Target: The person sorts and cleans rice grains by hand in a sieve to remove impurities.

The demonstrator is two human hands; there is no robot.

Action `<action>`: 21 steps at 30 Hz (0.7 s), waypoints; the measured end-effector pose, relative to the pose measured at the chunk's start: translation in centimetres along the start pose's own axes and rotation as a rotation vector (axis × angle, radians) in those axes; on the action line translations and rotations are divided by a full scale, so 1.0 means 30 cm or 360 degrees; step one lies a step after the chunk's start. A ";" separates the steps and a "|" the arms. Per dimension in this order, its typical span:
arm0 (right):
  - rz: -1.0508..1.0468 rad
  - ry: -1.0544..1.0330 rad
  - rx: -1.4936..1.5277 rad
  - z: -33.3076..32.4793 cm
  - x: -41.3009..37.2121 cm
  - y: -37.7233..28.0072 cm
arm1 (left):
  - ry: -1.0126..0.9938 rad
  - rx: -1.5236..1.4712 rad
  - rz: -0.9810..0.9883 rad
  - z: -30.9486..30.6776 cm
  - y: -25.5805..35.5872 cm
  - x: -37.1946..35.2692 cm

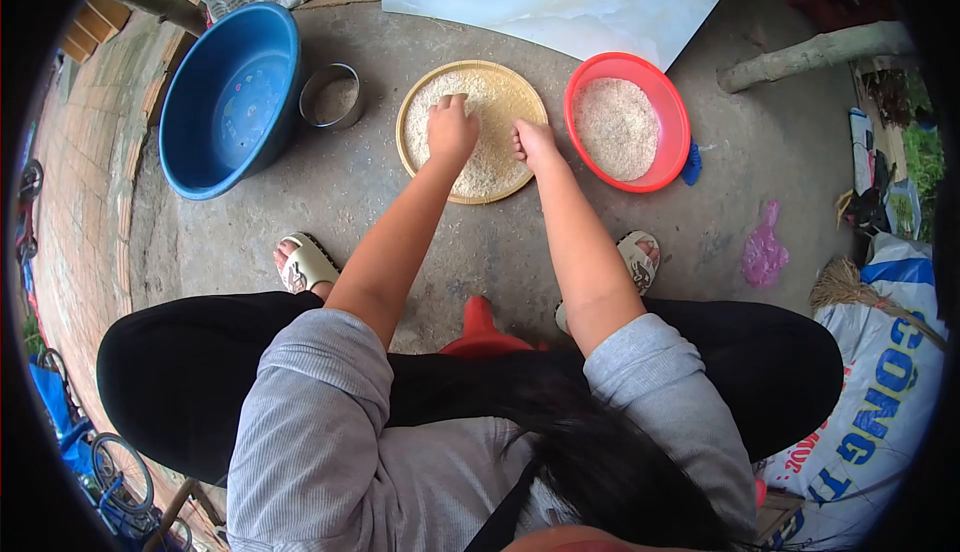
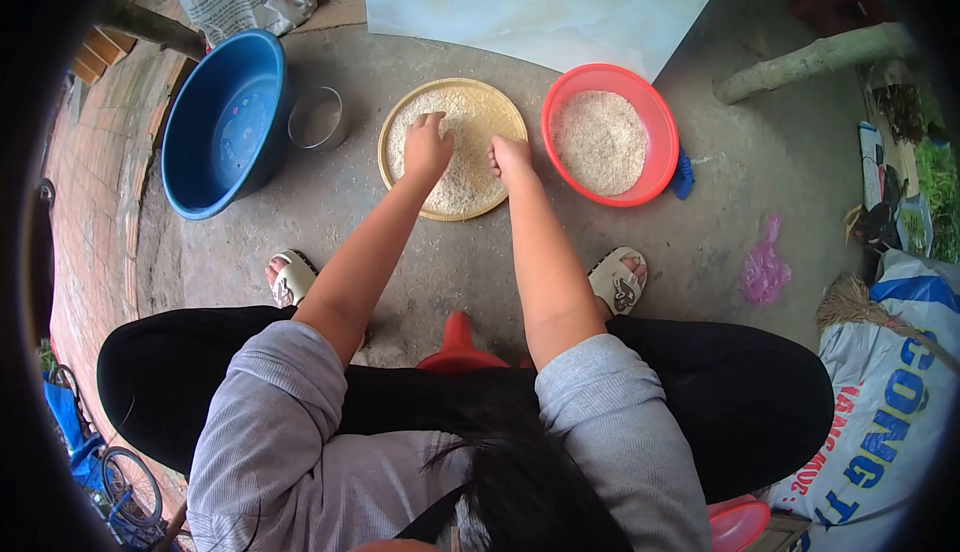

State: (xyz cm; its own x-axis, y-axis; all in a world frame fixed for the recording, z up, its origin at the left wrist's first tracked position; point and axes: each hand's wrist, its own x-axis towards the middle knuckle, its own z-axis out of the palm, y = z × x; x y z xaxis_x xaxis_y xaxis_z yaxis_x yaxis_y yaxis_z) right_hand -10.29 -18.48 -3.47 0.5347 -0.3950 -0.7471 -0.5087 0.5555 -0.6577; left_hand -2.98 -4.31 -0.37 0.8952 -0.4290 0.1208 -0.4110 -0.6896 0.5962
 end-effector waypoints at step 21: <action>0.0128 -0.0158 0.0976 -0.010 0.002 -0.126 | -0.0565 0.0033 0.0960 0.146 0.019 -0.049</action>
State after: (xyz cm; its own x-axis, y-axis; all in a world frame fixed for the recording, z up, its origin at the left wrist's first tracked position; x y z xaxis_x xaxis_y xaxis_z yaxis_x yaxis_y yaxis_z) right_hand -8.53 -20.82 -1.06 0.5860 -0.2809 -0.7601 -0.0859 0.9112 -0.4029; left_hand -5.28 -6.62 -3.70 0.4007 -0.9026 0.1571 -0.8246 -0.2806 0.4912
